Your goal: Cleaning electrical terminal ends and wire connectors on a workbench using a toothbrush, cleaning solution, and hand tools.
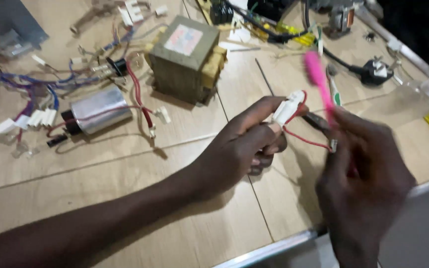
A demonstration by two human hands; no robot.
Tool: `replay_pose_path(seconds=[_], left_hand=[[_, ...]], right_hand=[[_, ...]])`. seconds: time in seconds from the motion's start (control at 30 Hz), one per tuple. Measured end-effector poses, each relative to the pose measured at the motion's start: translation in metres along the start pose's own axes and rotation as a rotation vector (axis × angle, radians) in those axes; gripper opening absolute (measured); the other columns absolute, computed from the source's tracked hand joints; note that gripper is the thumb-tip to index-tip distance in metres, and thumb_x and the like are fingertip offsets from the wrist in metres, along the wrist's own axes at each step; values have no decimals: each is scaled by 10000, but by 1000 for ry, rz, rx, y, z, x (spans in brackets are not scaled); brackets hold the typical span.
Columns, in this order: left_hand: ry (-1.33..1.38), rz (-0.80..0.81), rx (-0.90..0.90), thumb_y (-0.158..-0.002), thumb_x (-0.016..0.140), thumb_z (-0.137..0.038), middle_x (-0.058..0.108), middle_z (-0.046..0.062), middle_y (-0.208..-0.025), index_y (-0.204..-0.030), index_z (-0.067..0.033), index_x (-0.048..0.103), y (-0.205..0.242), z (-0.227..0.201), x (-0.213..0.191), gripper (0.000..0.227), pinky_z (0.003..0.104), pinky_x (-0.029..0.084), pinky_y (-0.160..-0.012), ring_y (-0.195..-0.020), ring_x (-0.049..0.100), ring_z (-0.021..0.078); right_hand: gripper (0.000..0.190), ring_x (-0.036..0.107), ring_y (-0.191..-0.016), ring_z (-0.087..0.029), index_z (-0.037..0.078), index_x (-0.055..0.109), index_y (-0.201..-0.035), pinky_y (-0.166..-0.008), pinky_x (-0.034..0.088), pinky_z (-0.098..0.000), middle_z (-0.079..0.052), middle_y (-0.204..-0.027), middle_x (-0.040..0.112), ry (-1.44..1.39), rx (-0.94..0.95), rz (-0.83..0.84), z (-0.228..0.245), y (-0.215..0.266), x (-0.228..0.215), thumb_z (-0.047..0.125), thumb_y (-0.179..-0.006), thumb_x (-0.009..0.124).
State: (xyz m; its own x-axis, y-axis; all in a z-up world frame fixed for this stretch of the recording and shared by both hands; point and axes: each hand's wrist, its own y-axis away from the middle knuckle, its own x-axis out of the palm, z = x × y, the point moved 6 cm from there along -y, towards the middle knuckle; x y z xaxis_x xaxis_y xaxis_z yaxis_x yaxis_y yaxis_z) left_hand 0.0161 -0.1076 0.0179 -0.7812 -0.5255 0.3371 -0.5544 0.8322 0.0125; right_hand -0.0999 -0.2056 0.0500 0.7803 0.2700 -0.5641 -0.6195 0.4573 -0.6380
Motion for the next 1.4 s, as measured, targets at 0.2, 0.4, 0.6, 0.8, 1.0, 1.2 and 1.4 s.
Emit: replay_pose_path(seconds=[0.2,0.4,0.6,0.8,1.0,1.2,1.4], left_hand=[[137,25,-16,-979,427,-176,349,-36,-730,-1245,-131,543,-2,0,-4,293,253,165,-468,-552,234,63],[48,82,25,-1018,442,-186,465,3,-814,-1420,-137,526,1,8,9,413,233,288,-547,-668,351,103],[50,154,108,-1005,409,-189,352,-42,-712,-1542,-83,408,-3,-1,2,548,241,209,-491,-561,248,60],[-188,98,136,-992,431,-224,294,-61,-724,-1405,-99,585,-8,0,2,458,249,284,-576,-634,327,68],[-4,55,141,-957,438,-183,418,-10,-723,-1533,9,466,-5,1,-3,608,231,266,-471,-601,345,102],[-241,97,275,-1003,424,-206,432,-24,-736,-1541,4,473,-7,0,1,579,256,317,-633,-654,371,92],[-423,105,426,-1009,454,-175,588,194,-1482,-1420,42,544,-6,1,1,473,356,446,-1118,-1377,573,287]], right_hand=[[302,398,-515,-108,29,797,-1382,-523,316,-262,-55,-1009,736,212,161,-60,13,22,-13,-66,-1173,600],[202,425,-657,-126,-40,767,-1342,-621,344,-275,-77,-928,637,85,-29,-132,0,9,-6,-96,-1173,672],[165,467,-618,-89,-70,756,-1220,-601,418,-225,-137,-875,683,15,14,-99,7,23,-7,-149,-1105,668],[222,363,-587,-92,-19,754,-1263,-540,302,-230,-63,-854,641,5,-139,4,11,10,-15,-117,-1075,688],[192,334,-476,-110,20,727,-1290,-472,224,-255,-109,-678,564,3,297,27,-11,37,-42,-19,-1167,585],[238,576,-617,-116,26,792,-1190,-720,518,-232,-98,-836,707,143,32,113,12,10,-33,-105,-1039,663],[206,495,-742,-78,-1,782,-1218,-719,504,-230,-105,-898,704,73,38,92,19,9,-38,-79,-1060,674]])
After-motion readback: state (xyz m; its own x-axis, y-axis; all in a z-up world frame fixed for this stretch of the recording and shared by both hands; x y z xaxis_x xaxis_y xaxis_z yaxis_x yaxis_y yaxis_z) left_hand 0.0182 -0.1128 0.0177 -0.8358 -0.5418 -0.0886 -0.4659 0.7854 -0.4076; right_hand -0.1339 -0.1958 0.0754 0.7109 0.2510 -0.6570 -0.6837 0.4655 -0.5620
